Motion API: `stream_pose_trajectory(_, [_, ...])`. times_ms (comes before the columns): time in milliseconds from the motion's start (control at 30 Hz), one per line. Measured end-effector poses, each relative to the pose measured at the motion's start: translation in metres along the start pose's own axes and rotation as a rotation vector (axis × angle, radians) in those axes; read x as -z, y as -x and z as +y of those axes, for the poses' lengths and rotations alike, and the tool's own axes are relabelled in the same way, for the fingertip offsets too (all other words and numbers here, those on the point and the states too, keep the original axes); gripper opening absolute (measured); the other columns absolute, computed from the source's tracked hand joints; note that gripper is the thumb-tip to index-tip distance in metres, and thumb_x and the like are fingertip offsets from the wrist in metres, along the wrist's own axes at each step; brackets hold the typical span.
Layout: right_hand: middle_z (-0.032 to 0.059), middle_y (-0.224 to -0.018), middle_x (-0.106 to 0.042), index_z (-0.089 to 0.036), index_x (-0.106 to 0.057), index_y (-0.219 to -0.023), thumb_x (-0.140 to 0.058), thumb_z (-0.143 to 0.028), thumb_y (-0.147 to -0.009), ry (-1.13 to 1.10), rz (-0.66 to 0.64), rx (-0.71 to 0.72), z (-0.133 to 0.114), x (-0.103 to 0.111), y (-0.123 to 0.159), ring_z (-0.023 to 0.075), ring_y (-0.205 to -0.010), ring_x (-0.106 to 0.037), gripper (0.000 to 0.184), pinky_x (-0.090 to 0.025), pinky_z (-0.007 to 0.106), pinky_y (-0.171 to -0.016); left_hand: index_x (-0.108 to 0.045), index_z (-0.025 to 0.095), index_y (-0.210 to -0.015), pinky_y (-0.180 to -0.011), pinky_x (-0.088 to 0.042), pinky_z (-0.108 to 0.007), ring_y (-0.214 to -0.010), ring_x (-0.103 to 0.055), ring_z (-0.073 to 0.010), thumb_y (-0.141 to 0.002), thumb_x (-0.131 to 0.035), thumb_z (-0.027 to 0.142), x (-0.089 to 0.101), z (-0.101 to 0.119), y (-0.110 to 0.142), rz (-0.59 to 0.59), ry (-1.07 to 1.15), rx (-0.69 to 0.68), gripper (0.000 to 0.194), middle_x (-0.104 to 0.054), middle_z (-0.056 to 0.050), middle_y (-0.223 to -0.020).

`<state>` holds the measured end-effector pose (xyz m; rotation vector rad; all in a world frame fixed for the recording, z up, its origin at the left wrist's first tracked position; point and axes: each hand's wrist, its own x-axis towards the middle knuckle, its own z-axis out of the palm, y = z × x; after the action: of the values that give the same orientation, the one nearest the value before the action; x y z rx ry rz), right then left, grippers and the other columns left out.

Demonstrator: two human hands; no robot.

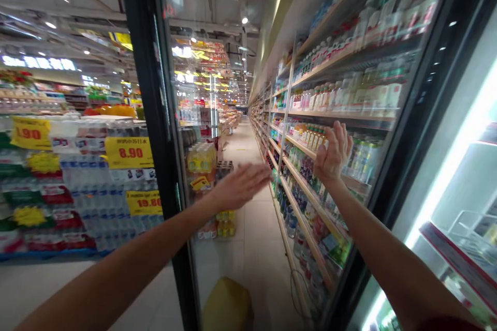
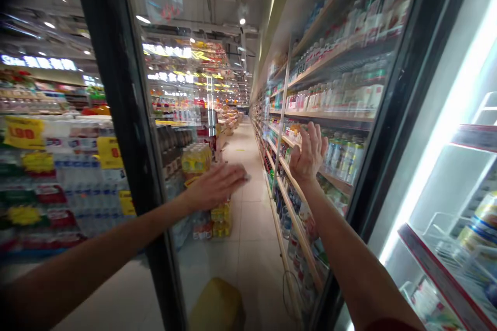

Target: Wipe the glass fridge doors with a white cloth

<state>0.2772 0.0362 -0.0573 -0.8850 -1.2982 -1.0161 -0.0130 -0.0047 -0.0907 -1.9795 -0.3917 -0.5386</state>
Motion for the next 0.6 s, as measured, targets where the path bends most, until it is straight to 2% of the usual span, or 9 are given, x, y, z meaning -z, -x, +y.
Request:
stream_pose_trajectory(33, [0.0119,-0.138,-0.044,-0.020,-0.044,-0.129,-0.034,-0.027,-0.086,0.003,-0.002,-0.001,0.000,0.000,0.000,0.0247,-0.133,-0.033,0.045,-0.024,0.049,-0.106,-0.044,0.019,-0.129,-0.113,-0.022,-0.037,-0.135,-0.026,-0.0189,-0.089,-0.039,0.024,-0.009,0.019,0.015,-0.022,0.039,-0.177,0.041,-0.039,-0.002,-0.140])
stream_pose_trajectory(100, [0.0121,-0.137,-0.044,-0.019,-0.045,-0.128,-0.034,-0.027,-0.086,0.006,-0.001,-0.001,0.000,0.000,0.000,0.0252,-0.132,-0.034,0.044,-0.024,0.050,-0.106,-0.048,0.022,-0.125,-0.112,-0.023,-0.030,-0.133,-0.028,-0.0133,-0.089,-0.039,0.024,-0.016,0.035,0.035,-0.048,0.062,-0.303,0.038,-0.040,0.002,-0.140])
stream_pose_trajectory(133, [0.0123,-0.137,-0.044,-0.019,-0.045,-0.127,-0.034,-0.027,-0.086,0.006,0.002,0.000,-0.001,0.000,-0.001,0.0254,-0.132,-0.034,0.043,-0.024,0.050,-0.106,-0.047,0.023,-0.126,-0.113,-0.021,-0.030,-0.134,-0.027,-0.0126,-0.089,-0.039,0.024,-0.013,0.030,0.039,-0.049,0.054,-0.293,0.038,-0.040,0.003,-0.140])
stream_pose_trajectory(200, [0.0130,-0.137,-0.044,-0.018,-0.046,-0.126,-0.034,-0.027,-0.086,0.004,0.006,0.004,-0.001,0.000,-0.001,0.0259,-0.133,-0.034,0.043,-0.024,0.051,-0.106,-0.041,0.022,-0.132,-0.116,-0.013,-0.035,-0.136,-0.021,-0.0146,-0.089,-0.039,0.025,0.002,-0.001,0.035,-0.041,0.004,-0.129,0.043,-0.037,0.001,-0.142])
stream_pose_trajectory(300, [0.0141,-0.136,-0.044,-0.017,-0.046,-0.126,-0.034,-0.028,-0.086,0.007,0.001,0.013,-0.003,0.000,-0.001,0.0269,-0.133,-0.033,0.043,-0.025,0.052,-0.104,-0.033,0.024,-0.137,-0.117,-0.006,-0.038,-0.139,-0.010,-0.0168,-0.089,-0.037,0.026,0.024,-0.052,0.015,0.097,-0.089,0.376,0.048,-0.029,0.000,-0.146])
stream_pose_trajectory(367, [0.0140,-0.136,-0.044,-0.017,-0.046,-0.126,-0.033,-0.028,-0.087,0.009,-0.007,0.004,-0.003,0.000,0.000,0.0272,-0.133,-0.033,0.043,-0.026,0.053,-0.104,-0.030,0.025,-0.138,-0.117,-0.007,-0.039,-0.139,-0.008,-0.0179,-0.089,-0.036,0.025,0.023,-0.052,0.006,0.106,-0.100,0.484,0.050,-0.025,0.000,-0.147])
stream_pose_trajectory(400, [0.0136,-0.137,-0.043,-0.017,-0.045,-0.127,-0.032,-0.028,-0.087,0.008,-0.011,-0.002,-0.003,0.000,-0.001,0.0272,-0.132,-0.033,0.043,-0.026,0.053,-0.104,-0.031,0.024,-0.138,-0.117,-0.008,-0.039,-0.139,-0.009,-0.0183,-0.089,-0.037,0.025,0.017,-0.040,0.005,0.077,-0.085,0.412,0.049,-0.026,0.000,-0.147])
stream_pose_trajectory(533, [0.0115,-0.138,-0.042,-0.019,-0.042,-0.129,-0.032,-0.027,-0.087,0.007,-0.019,0.002,0.002,-0.001,-0.004,0.0266,-0.133,-0.032,0.044,-0.025,0.053,-0.105,-0.042,0.021,-0.131,-0.115,-0.018,-0.033,-0.136,-0.022,-0.0155,-0.087,-0.042,0.024,-0.021,0.034,0.018,-0.042,0.012,-0.157,0.044,-0.034,0.001,-0.143])
stream_pose_trajectory(600, [0.0108,-0.139,-0.041,-0.020,-0.041,-0.130,-0.034,-0.026,-0.085,0.011,-0.025,0.024,0.003,-0.002,-0.002,0.0262,-0.134,-0.031,0.045,-0.024,0.052,-0.106,-0.043,0.022,-0.131,-0.113,-0.022,-0.033,-0.135,-0.024,-0.0150,-0.087,-0.043,0.026,-0.031,0.048,0.020,-0.074,0.034,-0.235,0.044,-0.033,-0.001,-0.144])
